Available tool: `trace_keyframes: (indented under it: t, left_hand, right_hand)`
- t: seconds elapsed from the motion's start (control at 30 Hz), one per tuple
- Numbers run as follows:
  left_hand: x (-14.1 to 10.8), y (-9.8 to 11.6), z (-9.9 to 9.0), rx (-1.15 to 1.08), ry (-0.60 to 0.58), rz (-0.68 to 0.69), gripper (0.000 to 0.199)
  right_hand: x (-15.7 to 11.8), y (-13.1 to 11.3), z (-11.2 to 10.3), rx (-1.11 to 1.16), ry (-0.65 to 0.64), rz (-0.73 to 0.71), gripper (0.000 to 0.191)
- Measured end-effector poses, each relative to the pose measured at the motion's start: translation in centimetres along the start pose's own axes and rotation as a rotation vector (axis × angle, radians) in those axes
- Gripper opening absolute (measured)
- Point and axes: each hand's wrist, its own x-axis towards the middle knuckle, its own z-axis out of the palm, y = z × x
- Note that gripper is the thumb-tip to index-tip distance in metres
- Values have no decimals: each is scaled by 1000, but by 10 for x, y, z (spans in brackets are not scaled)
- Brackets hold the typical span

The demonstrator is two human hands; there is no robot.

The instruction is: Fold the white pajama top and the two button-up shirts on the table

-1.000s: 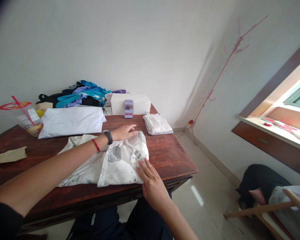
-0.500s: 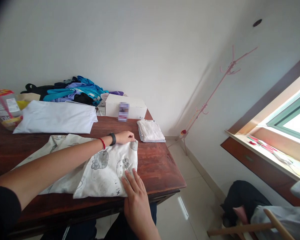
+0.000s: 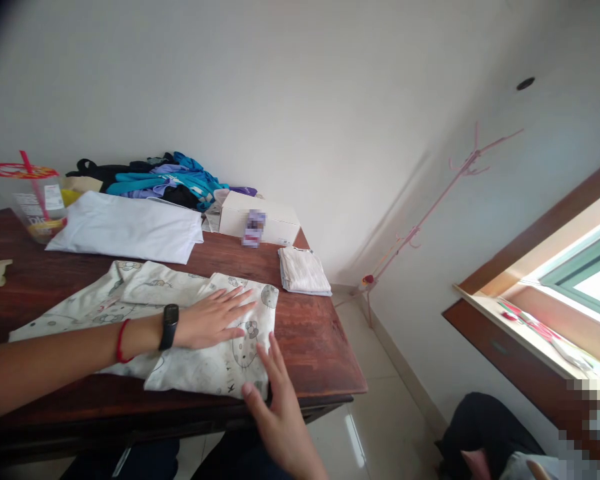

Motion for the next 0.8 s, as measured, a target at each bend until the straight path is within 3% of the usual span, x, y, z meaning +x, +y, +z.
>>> trace_keyframes:
  t: [0.07,0.13,0.27,0.4,0.5,0.57,0.67,0.73,0.8]
  left_hand:
    - [-29,3,4,31,65,-31,72]
    - [-48,5,8,53,127,-121,76]
    - [-63,4,12,89,213,-266,74]
    - [-69,-1,10,82,225,-319,73]
    - [-74,-5,6,46,210,-304,67]
    - [-78,-5,4,45,223,-322,61]
    - [-79,-1,3,93,257,-450,54]
    - [-79,3,2,113,265,-512,52]
    - [-80,7,0,101,254,-491,52]
  right_hand:
    - [19,4,-4,247,168,97,64]
    - [40,5,-8,401,240,231,70]
    - [70,-2,-15,396,143,397,86]
    - [78,-15,-12,366,-16,379,96]
    - [78,-28,-4,459,71,311,101]
    - [80,-40,2,505,119,262,95]
    - [91,-66,10,473,92,224,70]
    - [104,-90,17,367,46,190,53]
    - [120,-115,27,208,0,89,39]
